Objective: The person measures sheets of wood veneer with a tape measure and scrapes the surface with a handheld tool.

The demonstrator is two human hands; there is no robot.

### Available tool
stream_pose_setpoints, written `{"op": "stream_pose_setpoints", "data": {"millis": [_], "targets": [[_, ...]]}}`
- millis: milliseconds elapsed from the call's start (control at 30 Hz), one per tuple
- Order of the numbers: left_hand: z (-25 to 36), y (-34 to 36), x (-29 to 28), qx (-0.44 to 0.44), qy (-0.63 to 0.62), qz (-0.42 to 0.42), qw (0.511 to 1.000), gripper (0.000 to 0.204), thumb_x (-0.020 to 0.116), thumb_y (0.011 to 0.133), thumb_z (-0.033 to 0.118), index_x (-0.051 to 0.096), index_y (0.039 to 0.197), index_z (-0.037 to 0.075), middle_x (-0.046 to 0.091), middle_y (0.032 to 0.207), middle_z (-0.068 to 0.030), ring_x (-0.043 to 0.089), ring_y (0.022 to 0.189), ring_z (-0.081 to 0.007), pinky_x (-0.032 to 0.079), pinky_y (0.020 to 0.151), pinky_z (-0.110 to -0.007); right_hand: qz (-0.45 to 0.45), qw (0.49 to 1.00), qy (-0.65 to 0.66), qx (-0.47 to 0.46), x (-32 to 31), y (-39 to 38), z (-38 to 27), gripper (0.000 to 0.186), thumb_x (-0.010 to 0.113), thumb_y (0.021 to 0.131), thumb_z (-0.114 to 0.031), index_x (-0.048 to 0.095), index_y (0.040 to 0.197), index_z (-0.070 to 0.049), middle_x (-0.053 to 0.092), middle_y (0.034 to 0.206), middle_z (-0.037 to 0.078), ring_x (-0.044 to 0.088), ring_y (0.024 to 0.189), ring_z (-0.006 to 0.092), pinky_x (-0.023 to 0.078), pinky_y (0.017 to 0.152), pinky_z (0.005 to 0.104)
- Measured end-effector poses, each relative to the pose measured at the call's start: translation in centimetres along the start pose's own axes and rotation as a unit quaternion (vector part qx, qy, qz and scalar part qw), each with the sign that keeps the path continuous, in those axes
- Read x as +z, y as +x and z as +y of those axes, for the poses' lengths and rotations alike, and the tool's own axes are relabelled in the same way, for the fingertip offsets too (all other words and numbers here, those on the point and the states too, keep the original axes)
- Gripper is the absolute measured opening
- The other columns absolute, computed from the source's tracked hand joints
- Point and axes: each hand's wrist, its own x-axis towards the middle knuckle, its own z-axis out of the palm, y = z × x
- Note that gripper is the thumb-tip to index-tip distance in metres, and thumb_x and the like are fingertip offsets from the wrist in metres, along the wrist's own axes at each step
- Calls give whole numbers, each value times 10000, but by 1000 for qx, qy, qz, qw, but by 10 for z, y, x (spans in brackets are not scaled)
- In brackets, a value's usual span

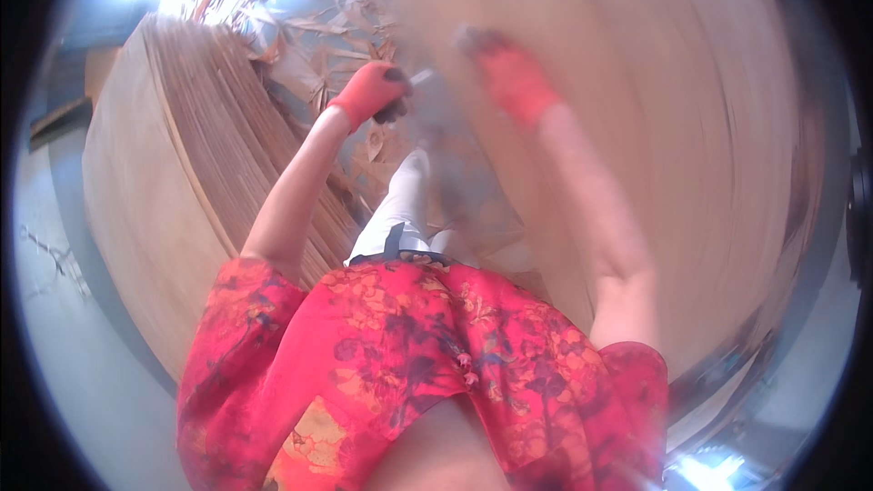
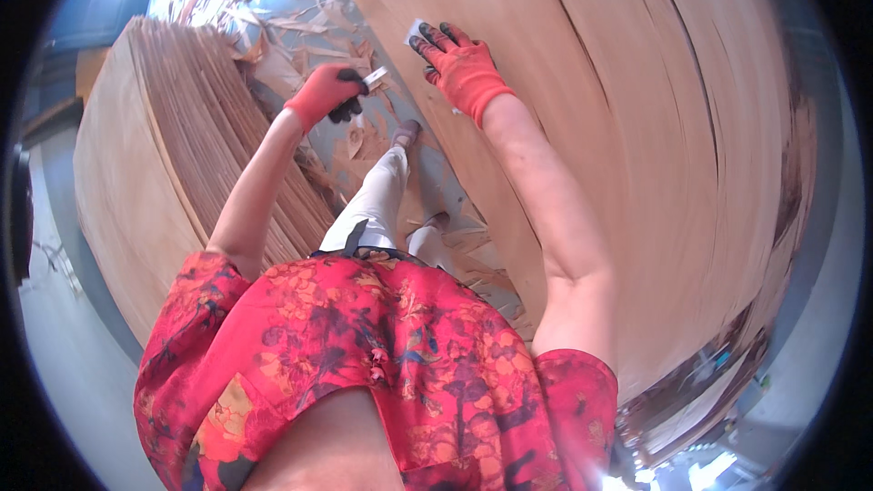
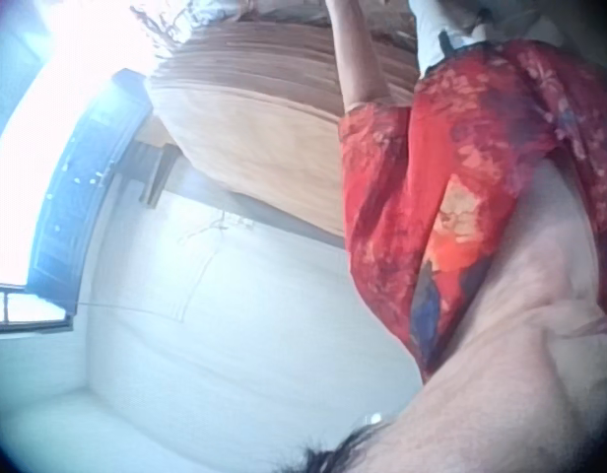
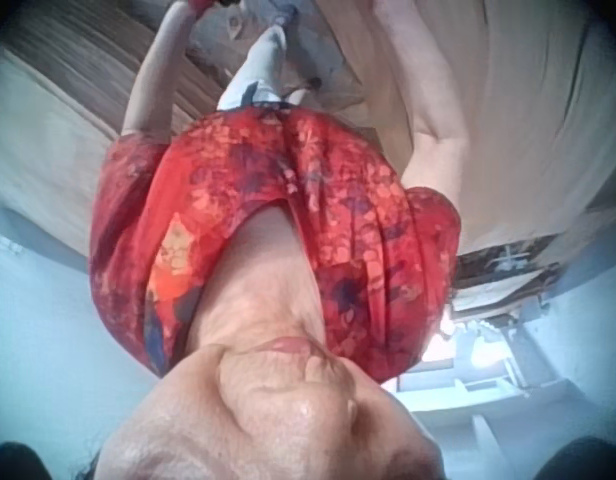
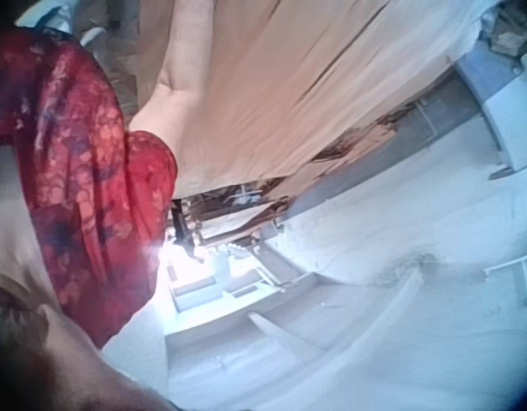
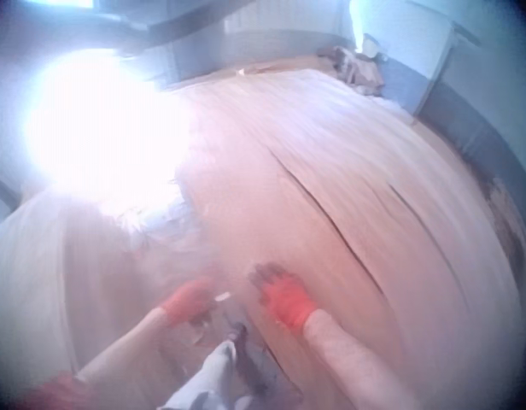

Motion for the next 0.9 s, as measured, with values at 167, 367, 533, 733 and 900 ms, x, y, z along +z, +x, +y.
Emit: {"op": "stream_pose_setpoints", "data": {"millis": [167,367,533,733,900], "targets": [[-43,-58,65,-31,-74,-86,993,153,649,929,169,714,976,39,692,694,-68,624,506,-124,467,446,-251,164,972,116,122,-40,-190,-16,615,803,737,-232,611,1309,-112,585,1377,64,488,1271,334,404,1062,477],[-57,-105,164,26,-67,-128,989,181,629,938,163,705,1010,16,704,721,-84,626,512,-132,472,444,-252,183,950,45,251,-6,-379,-58,735,821,710,-235,551,1385,-132,539,1435,52,470,1284,325,398,1071,464],[-37,-135,228,63,-3,-128,990,188,618,945,158,706,1020,10,707,729,-93,620,499,-137,477,443,-259,186,949,23,252,41,-403,-41,675,794,739,-205,571,1375,-175,527,1453,16,468,1292,314,405,1061,449],[-20,-141,279,31,-46,-150,987,217,665,934,191,709,1039,6,702,752,-95,638,539,-145,491,469,-264,203,950,5,237,55,-406,-35,546,757,768,-192,636,1300,-201,536,1450,5,477,1298,309,422,1040,455],[-9,-106,333,10,-138,-190,972,203,644,940,186,708,1010,7,720,780,-115,649,544,-172,497,471,-284,183,953,0,240,56,-406,-36,546,729,786,-177,620,1320,-197,526,1458,20,479,1297,321,430,1030,465]]}}
